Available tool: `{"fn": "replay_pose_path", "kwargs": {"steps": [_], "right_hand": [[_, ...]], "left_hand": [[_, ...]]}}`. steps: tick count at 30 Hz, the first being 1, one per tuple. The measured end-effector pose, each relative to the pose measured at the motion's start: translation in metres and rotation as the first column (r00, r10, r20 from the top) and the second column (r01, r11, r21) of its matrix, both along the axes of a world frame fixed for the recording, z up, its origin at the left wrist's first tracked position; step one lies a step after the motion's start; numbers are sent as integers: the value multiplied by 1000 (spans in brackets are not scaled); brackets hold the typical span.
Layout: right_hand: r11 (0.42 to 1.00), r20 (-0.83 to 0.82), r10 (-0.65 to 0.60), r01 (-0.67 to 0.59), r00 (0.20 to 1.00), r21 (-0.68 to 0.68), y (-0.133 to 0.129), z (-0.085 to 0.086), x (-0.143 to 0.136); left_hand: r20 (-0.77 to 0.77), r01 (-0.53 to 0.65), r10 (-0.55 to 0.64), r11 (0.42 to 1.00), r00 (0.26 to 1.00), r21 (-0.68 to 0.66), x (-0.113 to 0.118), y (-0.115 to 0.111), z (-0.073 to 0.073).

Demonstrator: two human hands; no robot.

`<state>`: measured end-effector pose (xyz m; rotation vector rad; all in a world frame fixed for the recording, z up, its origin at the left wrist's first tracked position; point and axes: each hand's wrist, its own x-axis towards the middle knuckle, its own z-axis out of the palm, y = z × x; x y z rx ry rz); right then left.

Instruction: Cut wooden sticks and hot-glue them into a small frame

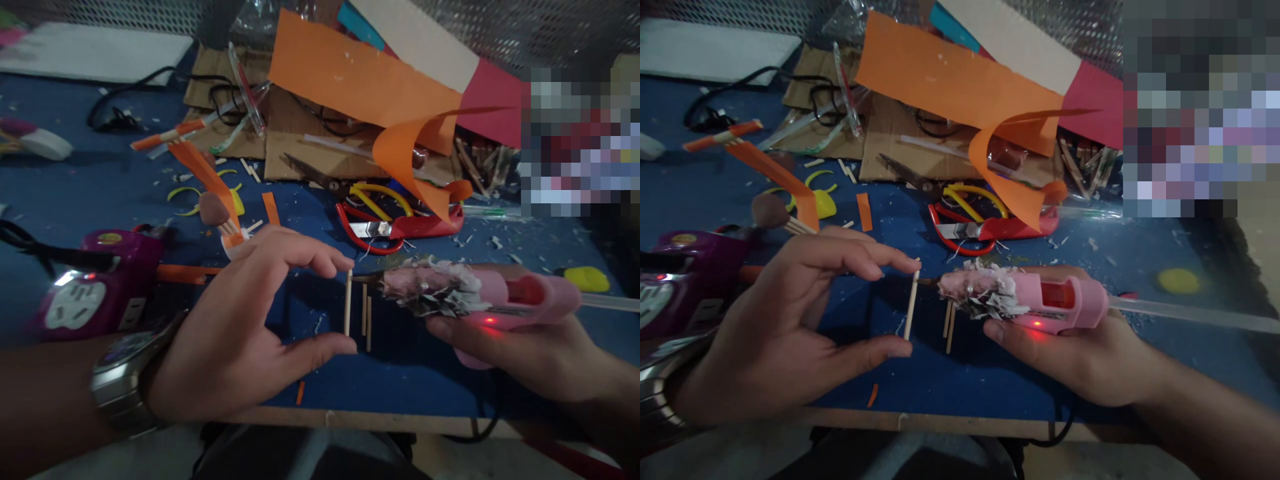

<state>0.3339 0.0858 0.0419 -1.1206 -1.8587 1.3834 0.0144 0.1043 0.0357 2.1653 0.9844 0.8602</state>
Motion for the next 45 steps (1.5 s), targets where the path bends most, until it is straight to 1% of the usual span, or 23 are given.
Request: {"fn": "replay_pose_path", "kwargs": {"steps": [11,16,20,25,34,40,45], "right_hand": [[999,7,-48,48,999,17,2,-1,-2],[998,35,-55,54,998,37,3,-2,1],[999,28,-41,40,999,23,4,-3,0],[1000,-1,-21,21,1000,-8,2,-2,-1],[1000,-16,5,-5,1000,-21,0,-1,0],[999,-4,-29,30,1000,23,1,-2,0],[1000,0,-17,17,1000,-5,1,-3,-1]], "left_hand": [[-5,-27,27,1000,1000,2,0,0,0],[6,-21,21,1000,1000,4,0,0,-3],[1,-17,17,1000,1000,-8,-2,0,-4],[1,-24,24,1000,1000,5,-2,0,-2],[-1,-32,32,999,999,-12,-1,0,-1],[4,-30,30,999,1000,-26,-1,0,-2],[5,-15,15,1000,1000,-16,-1,1,-2]]}}
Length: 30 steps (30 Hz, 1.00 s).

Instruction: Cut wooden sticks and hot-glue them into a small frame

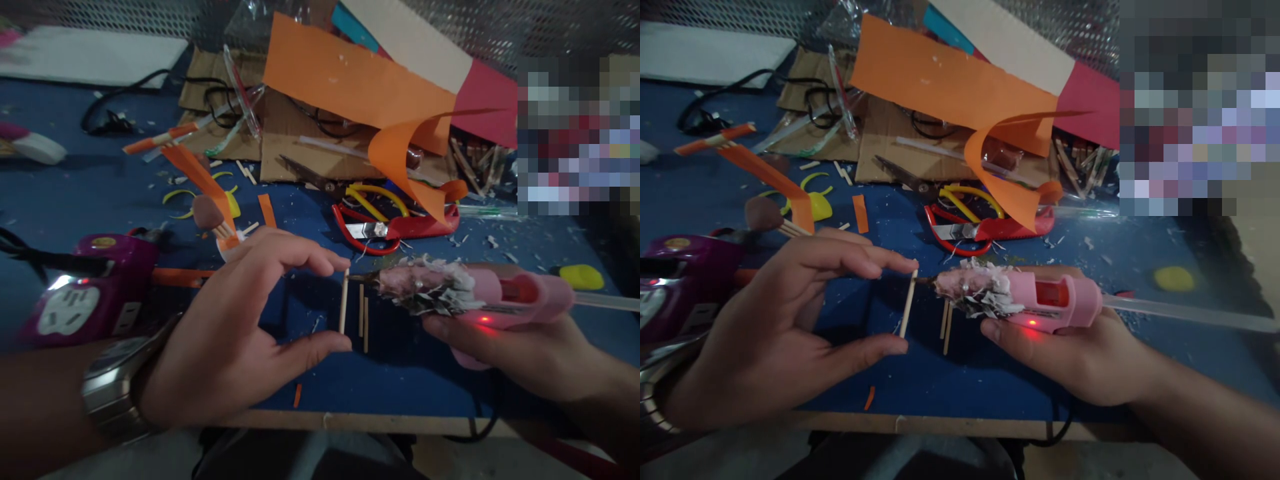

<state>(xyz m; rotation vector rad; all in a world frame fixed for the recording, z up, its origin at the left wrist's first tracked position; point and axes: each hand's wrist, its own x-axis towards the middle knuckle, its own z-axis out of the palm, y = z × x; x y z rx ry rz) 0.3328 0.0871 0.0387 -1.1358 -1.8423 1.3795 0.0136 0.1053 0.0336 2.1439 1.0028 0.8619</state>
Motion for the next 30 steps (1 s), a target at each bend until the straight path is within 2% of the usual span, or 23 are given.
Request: {"fn": "replay_pose_path", "kwargs": {"steps": [6,10,17,26,30], "right_hand": [[999,-28,24,-25,999,-31,-1,6,0],[999,-44,48,-49,998,-23,-1,6,0],[1000,-48,-2,2,999,14,-2,-1,1],[1000,-27,2,-2,1000,1,-2,7,-3],[1000,-37,-13,13,999,2,-2,5,-2]], "left_hand": [[15,15,-15,1000,1000,-18,0,0,-3],[54,21,-22,1000,998,21,0,2,-7],[43,37,-40,998,998,53,-1,2,-8],[48,32,-34,998,998,51,-1,2,-7],[44,37,-40,997,998,64,-1,3,-7]]}}
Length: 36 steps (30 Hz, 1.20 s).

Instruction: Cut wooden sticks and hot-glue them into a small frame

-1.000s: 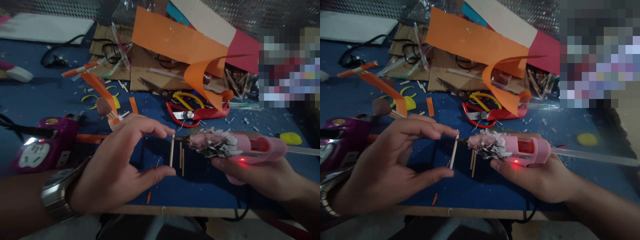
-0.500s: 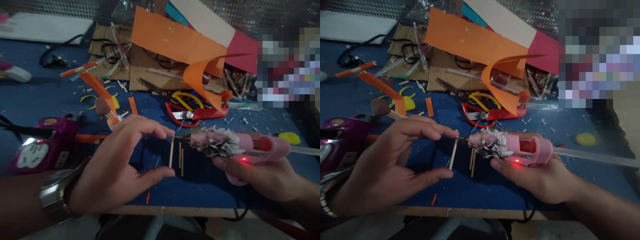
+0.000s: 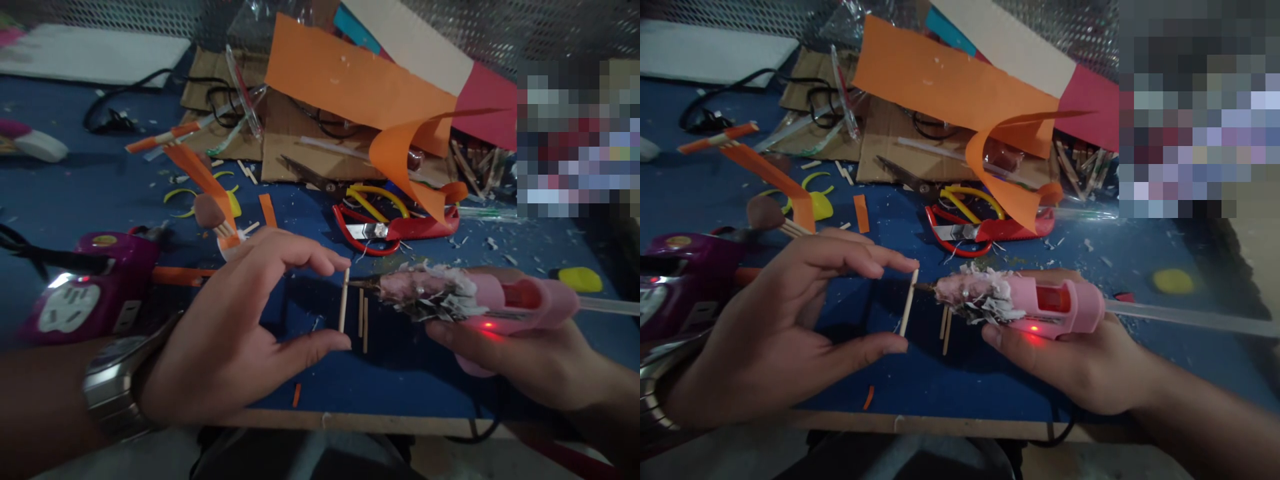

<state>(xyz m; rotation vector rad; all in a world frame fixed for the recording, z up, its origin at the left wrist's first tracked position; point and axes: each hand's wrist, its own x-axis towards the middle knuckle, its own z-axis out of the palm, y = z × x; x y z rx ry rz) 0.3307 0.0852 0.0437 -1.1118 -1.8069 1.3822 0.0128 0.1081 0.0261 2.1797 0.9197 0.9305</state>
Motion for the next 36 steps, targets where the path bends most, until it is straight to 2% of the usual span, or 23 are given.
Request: {"fn": "replay_pose_path", "kwargs": {"steps": [7,19,24,31,36], "right_hand": [[999,21,-29,28,999,18,-3,-3,2],[997,57,18,-22,998,71,-4,0,5],[998,52,-38,36,998,41,-4,-1,3],[999,40,-46,45,998,18,-4,-1,3],[999,41,-22,20,999,50,-2,-1,2]], "left_hand": [[9,19,-19,1000,1000,11,-1,-1,2],[17,13,-13,1000,1000,-13,0,0,3],[27,9,-8,1000,1000,-20,0,-1,3],[25,18,-19,1000,1000,14,0,1,4],[17,22,-22,1000,1000,7,0,2,5]]}}
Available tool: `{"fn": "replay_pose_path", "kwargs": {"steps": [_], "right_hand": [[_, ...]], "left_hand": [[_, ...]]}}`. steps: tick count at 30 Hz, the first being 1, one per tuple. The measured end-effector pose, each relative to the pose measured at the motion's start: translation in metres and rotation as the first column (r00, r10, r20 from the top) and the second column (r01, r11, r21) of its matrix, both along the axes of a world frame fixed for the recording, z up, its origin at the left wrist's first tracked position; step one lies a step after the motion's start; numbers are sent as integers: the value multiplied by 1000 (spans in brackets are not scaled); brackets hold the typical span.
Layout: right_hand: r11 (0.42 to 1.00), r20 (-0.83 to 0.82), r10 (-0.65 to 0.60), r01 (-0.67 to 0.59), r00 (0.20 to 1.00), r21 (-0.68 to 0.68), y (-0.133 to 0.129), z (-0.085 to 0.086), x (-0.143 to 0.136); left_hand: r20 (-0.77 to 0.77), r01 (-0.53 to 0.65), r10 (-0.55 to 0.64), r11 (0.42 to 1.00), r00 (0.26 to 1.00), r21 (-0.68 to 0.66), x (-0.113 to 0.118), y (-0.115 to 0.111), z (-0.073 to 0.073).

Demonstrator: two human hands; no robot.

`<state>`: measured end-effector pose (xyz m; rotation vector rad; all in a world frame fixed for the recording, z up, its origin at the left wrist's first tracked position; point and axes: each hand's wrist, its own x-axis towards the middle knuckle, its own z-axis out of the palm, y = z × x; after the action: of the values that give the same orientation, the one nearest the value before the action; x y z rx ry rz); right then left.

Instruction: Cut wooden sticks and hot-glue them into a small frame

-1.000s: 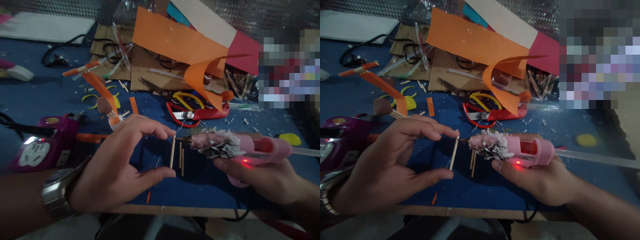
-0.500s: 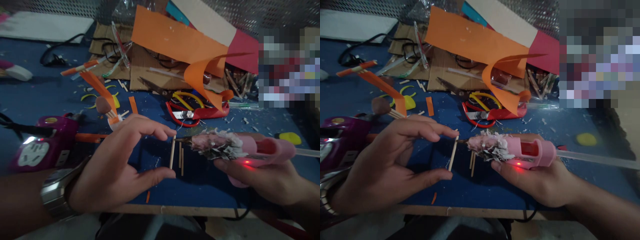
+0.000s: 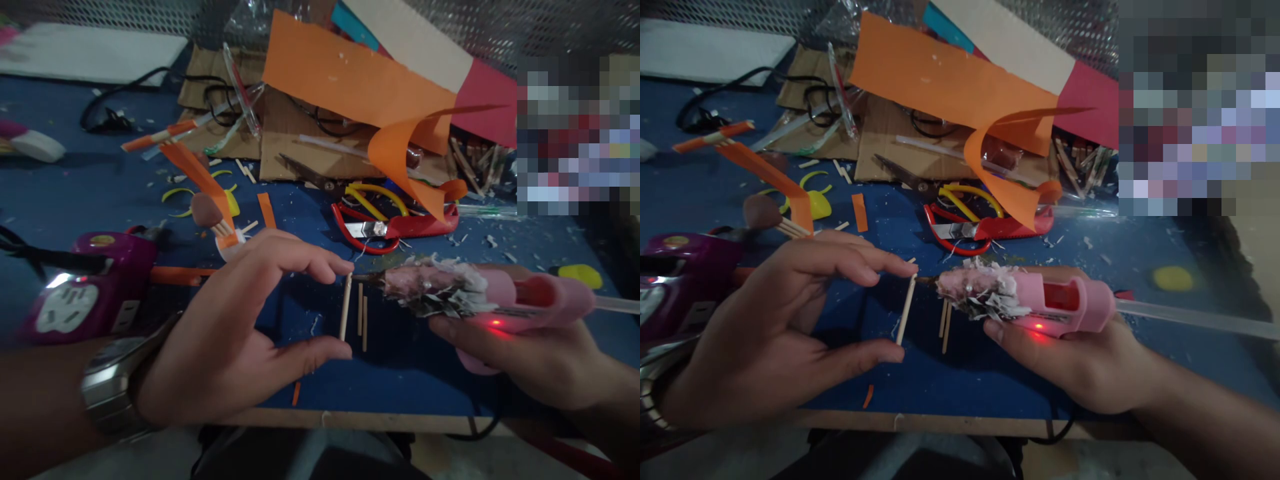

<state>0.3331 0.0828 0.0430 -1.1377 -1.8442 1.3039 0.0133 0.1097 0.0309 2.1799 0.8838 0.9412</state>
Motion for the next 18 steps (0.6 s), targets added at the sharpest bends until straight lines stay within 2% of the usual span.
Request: {"fn": "replay_pose_path", "kwargs": {"steps": [18], "right_hand": [[1000,11,-3,3,1000,-25,-1,4,0]], "left_hand": [[46,25,-24,999,999,-27,-1,-1,1]]}}
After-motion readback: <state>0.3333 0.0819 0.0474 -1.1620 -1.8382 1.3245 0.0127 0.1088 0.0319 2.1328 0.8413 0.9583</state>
